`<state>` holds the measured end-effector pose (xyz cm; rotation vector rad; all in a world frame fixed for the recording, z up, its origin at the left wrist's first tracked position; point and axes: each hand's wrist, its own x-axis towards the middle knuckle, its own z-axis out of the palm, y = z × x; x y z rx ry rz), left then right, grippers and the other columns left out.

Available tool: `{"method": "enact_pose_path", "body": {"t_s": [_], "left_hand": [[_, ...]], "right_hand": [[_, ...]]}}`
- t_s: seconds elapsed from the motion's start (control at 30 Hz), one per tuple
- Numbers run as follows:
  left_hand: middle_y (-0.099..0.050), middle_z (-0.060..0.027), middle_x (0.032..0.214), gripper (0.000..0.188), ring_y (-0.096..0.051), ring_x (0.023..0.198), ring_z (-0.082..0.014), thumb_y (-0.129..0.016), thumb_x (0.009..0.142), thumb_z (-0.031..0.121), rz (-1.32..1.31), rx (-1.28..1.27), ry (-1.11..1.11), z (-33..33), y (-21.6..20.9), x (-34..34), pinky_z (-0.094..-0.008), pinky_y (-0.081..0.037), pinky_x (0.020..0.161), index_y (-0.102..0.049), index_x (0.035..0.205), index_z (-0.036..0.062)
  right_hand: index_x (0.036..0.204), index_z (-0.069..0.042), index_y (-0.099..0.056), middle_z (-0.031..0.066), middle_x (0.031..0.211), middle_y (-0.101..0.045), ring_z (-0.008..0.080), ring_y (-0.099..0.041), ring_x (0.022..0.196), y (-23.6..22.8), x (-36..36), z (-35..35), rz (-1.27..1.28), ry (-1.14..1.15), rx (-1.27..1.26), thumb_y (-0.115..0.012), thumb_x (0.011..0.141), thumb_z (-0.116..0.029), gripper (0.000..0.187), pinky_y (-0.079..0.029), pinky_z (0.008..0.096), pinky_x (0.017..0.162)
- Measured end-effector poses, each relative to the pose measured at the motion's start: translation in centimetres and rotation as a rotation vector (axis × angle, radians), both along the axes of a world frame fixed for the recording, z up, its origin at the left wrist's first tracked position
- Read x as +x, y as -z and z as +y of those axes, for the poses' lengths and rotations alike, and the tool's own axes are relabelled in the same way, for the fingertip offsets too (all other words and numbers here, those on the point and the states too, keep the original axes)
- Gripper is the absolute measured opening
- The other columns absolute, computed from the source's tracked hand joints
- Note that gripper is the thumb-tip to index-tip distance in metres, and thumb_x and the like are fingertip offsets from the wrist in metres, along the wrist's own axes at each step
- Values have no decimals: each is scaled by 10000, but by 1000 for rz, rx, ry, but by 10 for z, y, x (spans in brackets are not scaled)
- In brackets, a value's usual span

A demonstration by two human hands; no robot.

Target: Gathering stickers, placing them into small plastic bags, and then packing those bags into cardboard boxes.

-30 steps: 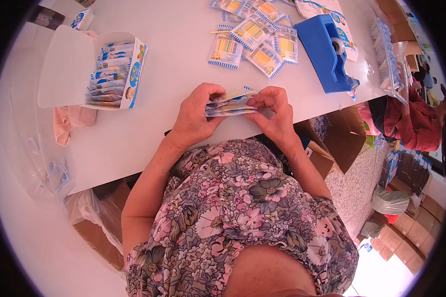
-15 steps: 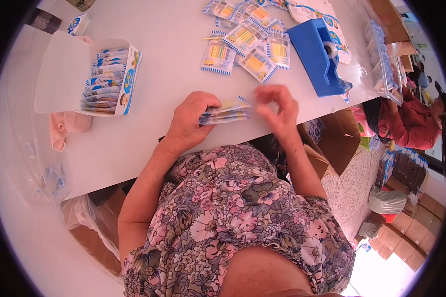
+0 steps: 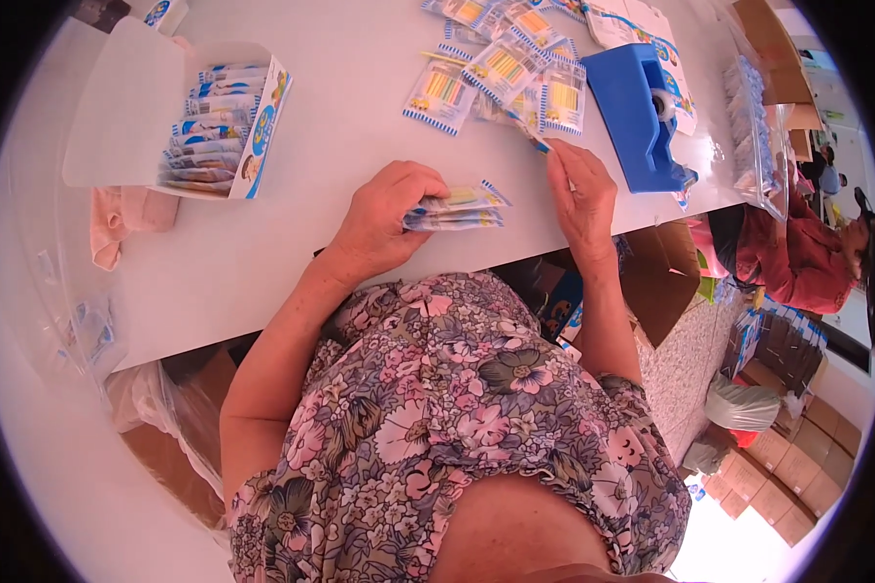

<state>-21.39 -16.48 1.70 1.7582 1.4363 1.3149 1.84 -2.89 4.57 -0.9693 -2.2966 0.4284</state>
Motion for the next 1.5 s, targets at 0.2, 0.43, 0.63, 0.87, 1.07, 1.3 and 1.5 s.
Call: {"method": "enact_pose_path", "body": {"t_s": [0.2,0.43,0.63,0.87,1.07,1.3,1.5], "left_hand": [[-629,-75,1048,361,-611,978,-284,-737,663,-37,30,21,-63,-2,-3,2,-381,-504,842,-594,972,83],[-626,-57,1068,432,-595,1031,-252,-777,645,15,-25,-12,8,-4,-2,2,-382,-407,949,-609,1034,99],[-611,-59,1055,430,-590,1019,-245,-778,655,59,129,31,-14,-4,-2,-1,-367,-403,930,-617,1052,103],[-577,-97,1228,384,-529,1182,-307,-778,618,40,122,171,-218,-6,-13,4,-434,-357,1009,-638,970,100],[-568,-129,1284,428,-512,1230,-325,-767,584,24,237,175,-57,-4,-2,-1,-457,-361,1022,-620,981,87],[-596,-129,1215,529,-584,1052,-309,-754,630,11,-49,41,-143,-9,7,7,-415,-444,918,-564,1119,75],[-604,-123,1131,558,-577,1031,-321,-764,643,25,217,135,-17,-2,1,-2,-425,-443,904,-556,1158,81]], "right_hand": [[1055,34,-688,162,1002,-710,247,-672,917,-5,-10,-14,56,-178,-129,-629,908,-12,165,-516,330,835],[1075,-8,-688,124,1085,-692,292,-629,1013,-19,-56,16,-58,-452,-414,-669,848,-44,230,-489,363,893],[1115,-84,-663,57,1174,-646,258,-568,1118,-2,-101,42,-368,-463,432,-717,726,-51,393,-439,393,906],[966,-77,-630,29,989,-654,214,-619,898,-20,-90,12,-79,-528,425,-712,744,-96,237,-447,392,807],[840,-60,-604,61,787,-624,298,-636,749,-31,-68,-3,-252,-624,-109,-658,821,-127,88,-484,419,753],[1086,-46,-687,92,907,-684,287,-663,869,-33,-53,9,-89,-507,-409,-688,865,-107,229,-521,372,806],[1114,-74,-697,81,1070,-711,277,-664,1002,-34,-45,45,-192,-439,-479,-657,842,-25,279,-514,374,815]]}}
